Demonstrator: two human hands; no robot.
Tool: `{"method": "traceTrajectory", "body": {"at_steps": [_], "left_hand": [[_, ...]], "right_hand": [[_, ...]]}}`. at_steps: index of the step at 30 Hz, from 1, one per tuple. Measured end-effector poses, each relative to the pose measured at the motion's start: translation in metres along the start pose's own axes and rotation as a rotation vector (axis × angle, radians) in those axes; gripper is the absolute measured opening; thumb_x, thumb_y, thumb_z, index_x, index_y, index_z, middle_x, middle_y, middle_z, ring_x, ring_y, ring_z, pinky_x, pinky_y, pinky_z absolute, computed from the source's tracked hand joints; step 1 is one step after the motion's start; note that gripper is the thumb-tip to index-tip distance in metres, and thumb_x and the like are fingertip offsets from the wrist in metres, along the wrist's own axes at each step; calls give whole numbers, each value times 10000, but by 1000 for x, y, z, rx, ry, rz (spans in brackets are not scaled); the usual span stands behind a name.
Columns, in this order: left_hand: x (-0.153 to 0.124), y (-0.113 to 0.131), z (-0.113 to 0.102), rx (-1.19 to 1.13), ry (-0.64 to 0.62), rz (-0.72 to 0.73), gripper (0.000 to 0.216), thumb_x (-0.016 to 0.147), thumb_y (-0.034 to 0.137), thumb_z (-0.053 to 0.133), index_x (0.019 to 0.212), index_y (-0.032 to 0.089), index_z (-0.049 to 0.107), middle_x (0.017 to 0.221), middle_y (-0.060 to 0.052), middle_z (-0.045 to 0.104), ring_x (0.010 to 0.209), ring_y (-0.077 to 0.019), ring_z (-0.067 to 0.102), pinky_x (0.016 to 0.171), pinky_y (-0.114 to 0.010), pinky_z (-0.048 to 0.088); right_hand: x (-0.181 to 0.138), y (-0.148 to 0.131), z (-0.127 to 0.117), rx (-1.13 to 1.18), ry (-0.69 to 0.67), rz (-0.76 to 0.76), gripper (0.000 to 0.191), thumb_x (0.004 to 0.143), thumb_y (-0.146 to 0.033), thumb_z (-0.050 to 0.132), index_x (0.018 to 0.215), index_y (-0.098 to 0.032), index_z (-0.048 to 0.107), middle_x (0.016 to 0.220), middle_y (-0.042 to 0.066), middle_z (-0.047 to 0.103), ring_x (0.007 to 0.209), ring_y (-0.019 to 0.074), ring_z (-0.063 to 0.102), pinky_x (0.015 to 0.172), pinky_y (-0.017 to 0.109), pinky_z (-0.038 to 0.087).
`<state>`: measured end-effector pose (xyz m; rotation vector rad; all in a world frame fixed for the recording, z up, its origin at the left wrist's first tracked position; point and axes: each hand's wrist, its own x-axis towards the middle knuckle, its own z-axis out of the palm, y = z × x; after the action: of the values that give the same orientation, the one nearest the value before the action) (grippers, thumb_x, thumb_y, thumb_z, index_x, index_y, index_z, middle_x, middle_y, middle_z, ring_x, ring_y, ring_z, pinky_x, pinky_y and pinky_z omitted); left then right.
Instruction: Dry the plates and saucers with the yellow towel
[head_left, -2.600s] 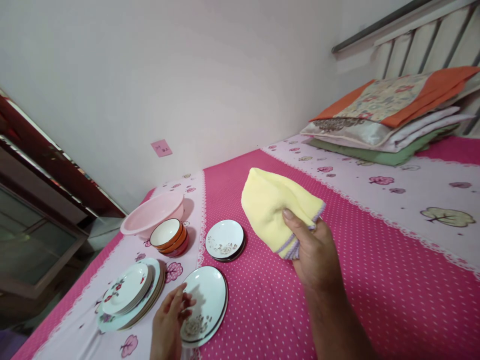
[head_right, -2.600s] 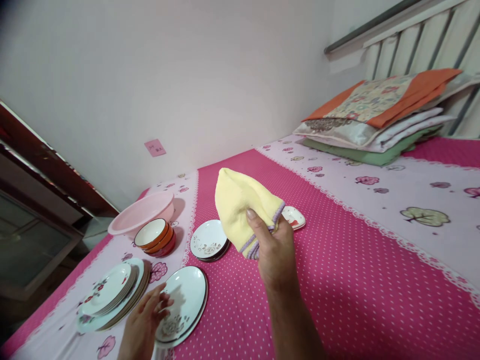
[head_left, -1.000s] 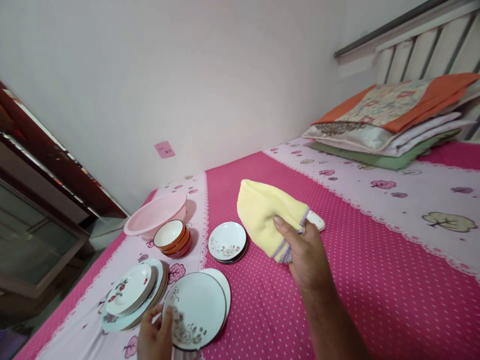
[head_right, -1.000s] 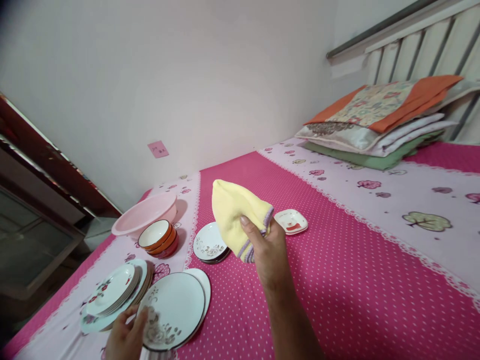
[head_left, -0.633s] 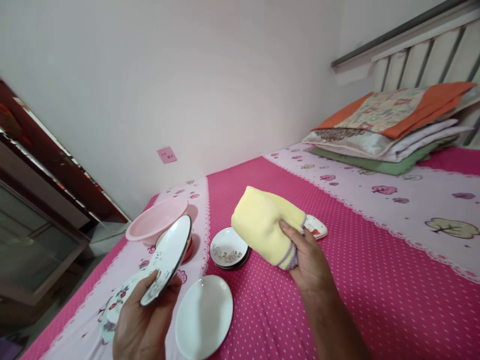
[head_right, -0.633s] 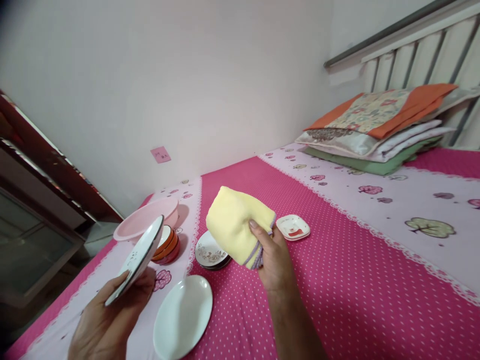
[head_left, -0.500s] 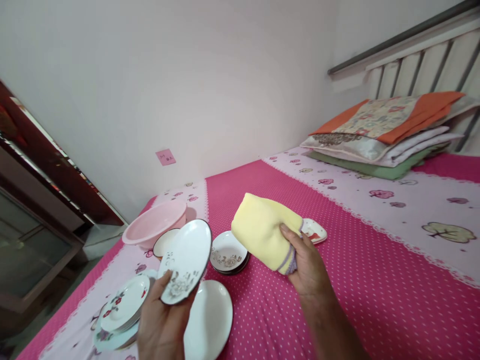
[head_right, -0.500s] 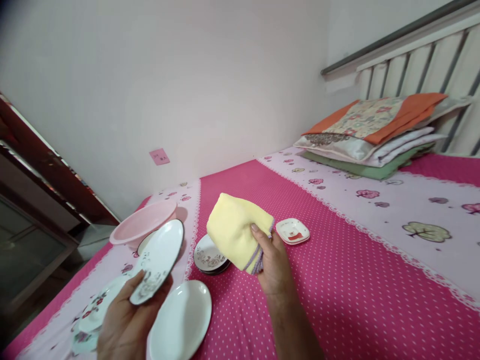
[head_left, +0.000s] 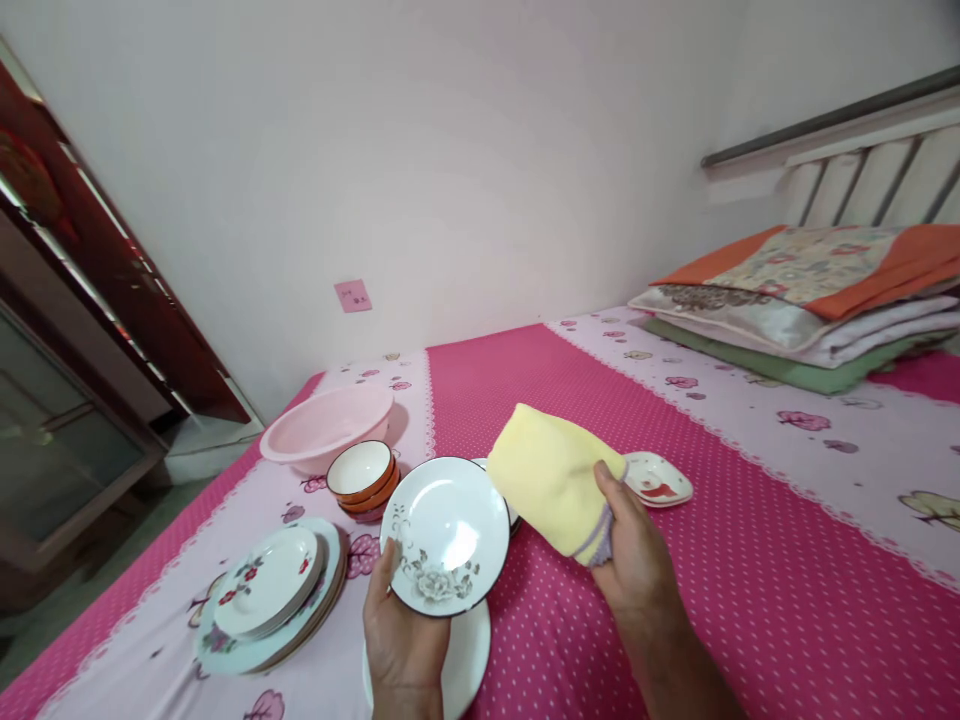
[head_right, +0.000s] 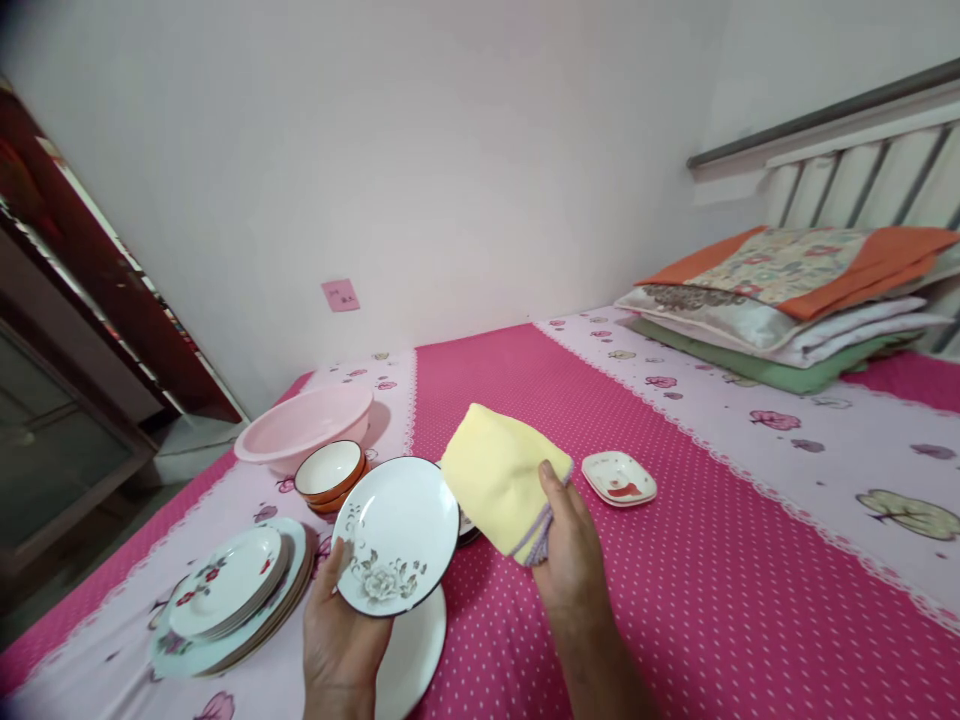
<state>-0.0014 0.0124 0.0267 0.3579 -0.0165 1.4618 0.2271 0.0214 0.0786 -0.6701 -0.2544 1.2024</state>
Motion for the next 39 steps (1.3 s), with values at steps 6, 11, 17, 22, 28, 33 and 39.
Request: {"method": "traceTrajectory", "body": {"at_steps": [6, 11, 17, 22, 28, 33, 39], "left_hand": [[1, 9, -17, 28, 52, 61, 335, 1056, 370, 480, 1241, 306, 752, 1291, -75, 724, 1175, -245, 722, 1176, -495, 414], [1, 11, -10, 205, 413, 244, 383, 1002, 483, 574, 1357, 371, 668, 1317, -62, 737, 1271, -278, 669, 1186, -562, 390], [-1, 12, -1, 267, 545, 265, 390, 995, 536, 554, 1329, 390, 692, 1323, -44, 746, 1313, -303, 638, 1160, -579, 421], [2, 3, -8, 191, 393, 155, 404, 976, 595, 554, 1254, 371, 743, 1248, -51, 772, 1175, -279, 725, 1211, -556, 340], [6, -7, -8, 74, 61, 11, 530, 1009, 618, 449, 1306, 275, 723, 1364, -113, 694, 1295, -300, 651, 1251, -514, 285], [4, -8, -3, 82, 29, -59, 681, 986, 708, 378, 1231, 211, 773, 1326, -140, 720, 1433, -316, 518, 1267, -509, 251], [2, -9, 3, 109, 71, -84, 717, 960, 750, 392, 1222, 206, 779, 1308, -150, 735, 1451, -331, 491, 1267, -522, 243]], "right_hand": [[-13, -12, 9, -16, 110, -90, 523, 806, -378, 825, 1286, -213, 699, 1225, 67, 784, 1168, 292, 728, 991, 439, 615], [-28, -33, 31, -93, 94, -81, 587, 706, -335, 898, 1251, -215, 715, 1145, 81, 807, 1071, 340, 763, 966, 509, 627], [-47, -46, 56, -304, -117, -266, 620, 737, -423, 890, 1293, -214, 714, 1076, 95, 808, 876, 314, 786, 811, 452, 665], [-54, -10, 48, -735, -388, -616, 259, 855, -348, 793, 1096, -257, 768, 896, 55, 788, 684, 239, 727, 558, 344, 629], [-40, 48, 24, -1243, -918, -995, 536, 822, -40, 557, 1309, -231, 673, 1387, 125, 668, 1364, 307, 563, 1151, 542, 464], [-42, 67, 0, -1542, -1068, -749, 761, 752, -430, 885, 1420, -191, 611, 1562, 197, 516, 1474, 408, 434, 1197, 618, 385], [-47, 53, 1, -1499, -1070, -820, 909, 749, -747, 786, 1447, -192, 608, 1557, 212, 522, 1472, 452, 427, 1172, 669, 389]]}}
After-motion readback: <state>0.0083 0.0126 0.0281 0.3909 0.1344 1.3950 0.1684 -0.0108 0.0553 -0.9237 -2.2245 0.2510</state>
